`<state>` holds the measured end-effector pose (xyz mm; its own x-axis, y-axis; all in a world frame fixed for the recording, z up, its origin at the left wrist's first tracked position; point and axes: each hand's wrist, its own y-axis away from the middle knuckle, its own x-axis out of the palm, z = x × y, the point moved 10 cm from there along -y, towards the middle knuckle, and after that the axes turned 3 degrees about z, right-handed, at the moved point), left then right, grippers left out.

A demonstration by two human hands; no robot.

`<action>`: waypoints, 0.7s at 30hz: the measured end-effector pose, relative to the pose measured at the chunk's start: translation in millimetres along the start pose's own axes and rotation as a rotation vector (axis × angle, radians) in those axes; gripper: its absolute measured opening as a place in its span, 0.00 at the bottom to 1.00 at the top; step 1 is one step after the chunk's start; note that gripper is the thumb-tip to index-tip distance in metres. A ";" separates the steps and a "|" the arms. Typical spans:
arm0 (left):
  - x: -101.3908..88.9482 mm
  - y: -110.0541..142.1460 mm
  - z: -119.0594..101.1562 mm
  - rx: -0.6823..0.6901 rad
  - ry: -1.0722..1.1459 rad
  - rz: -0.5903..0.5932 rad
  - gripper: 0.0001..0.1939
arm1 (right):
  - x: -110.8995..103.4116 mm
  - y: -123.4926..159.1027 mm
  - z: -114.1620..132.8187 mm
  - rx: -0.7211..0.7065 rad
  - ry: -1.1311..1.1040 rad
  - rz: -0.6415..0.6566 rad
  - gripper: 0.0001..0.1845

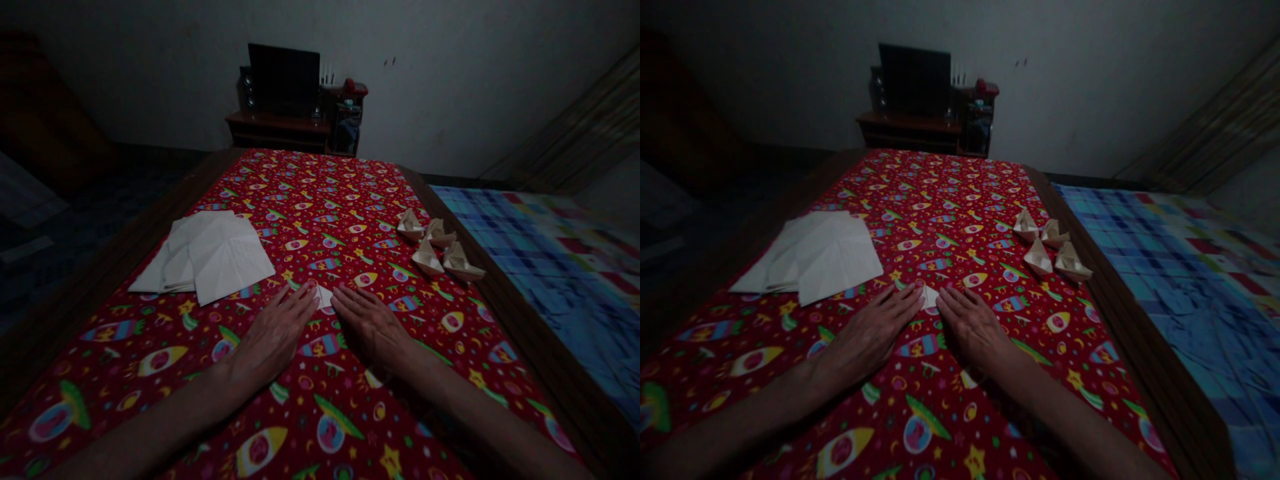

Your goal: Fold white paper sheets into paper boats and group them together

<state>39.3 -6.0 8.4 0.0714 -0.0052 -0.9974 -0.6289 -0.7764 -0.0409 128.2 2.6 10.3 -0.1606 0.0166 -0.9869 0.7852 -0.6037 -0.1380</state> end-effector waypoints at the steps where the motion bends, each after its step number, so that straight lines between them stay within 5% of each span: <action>1: -0.1 1.6 0.5 0.001 -0.006 -0.004 0.32 | 1.0 4.0 -2.1 0.015 0.009 0.019 0.26; 15: 4.6 27.0 6.9 0.009 -0.015 -0.077 0.31 | -0.7 10.3 -1.2 0.089 0.136 -0.102 0.23; 21: -18.2 9.8 12.5 0.019 0.182 -0.215 0.21 | -5.3 -12.6 9.6 0.102 0.202 -0.023 0.18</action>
<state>22.1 -5.6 25.5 0.3414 0.0436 -0.9389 -0.5988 -0.7599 -0.2530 113.4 2.5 18.0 -0.0468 0.1840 -0.9818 0.7163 -0.6789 -0.1614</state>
